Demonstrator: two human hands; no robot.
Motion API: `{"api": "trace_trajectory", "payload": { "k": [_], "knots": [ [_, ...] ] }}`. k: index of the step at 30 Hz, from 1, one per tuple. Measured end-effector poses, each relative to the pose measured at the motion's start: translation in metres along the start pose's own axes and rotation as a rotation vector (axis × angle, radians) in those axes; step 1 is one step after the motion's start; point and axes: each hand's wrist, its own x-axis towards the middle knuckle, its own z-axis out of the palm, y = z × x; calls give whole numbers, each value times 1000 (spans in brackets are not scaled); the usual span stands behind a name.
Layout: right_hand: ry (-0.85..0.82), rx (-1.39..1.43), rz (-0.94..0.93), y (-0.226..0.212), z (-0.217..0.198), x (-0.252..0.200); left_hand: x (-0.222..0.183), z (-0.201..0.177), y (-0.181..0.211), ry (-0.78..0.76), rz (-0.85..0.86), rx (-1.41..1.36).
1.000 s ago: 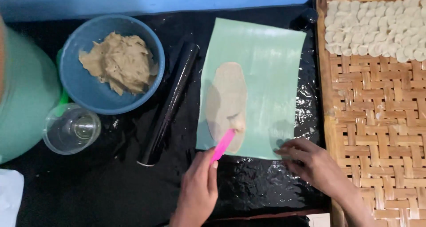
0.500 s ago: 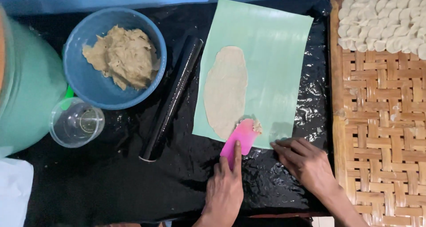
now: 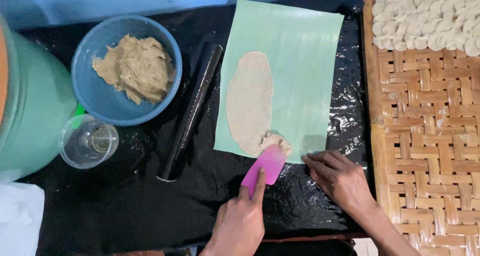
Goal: Spreading and rolling out cracker dough onto a plastic sheet using a spatula and a rolling pin.
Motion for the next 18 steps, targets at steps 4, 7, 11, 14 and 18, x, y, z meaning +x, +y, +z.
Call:
{"api": "trace_trajectory", "payload": {
  "k": [4, 7, 11, 14, 18],
  "knots": [
    [9, 11, 3, -4, -3, 2, -9, 10, 7, 182, -37, -122],
    [12, 35, 1, -5, -5, 2, -3, 20, 12, 343, 2, -130],
    [21, 39, -24, -3, -2, 0, 19, 32, 21, 260, -50, -124],
    [27, 14, -36, -4, -1, -1, 34, 43, 29, 241, -93, -1],
    [35, 3, -58, -4, 0, -2, 37, 47, 32, 197, -104, 72]
  ]
}}
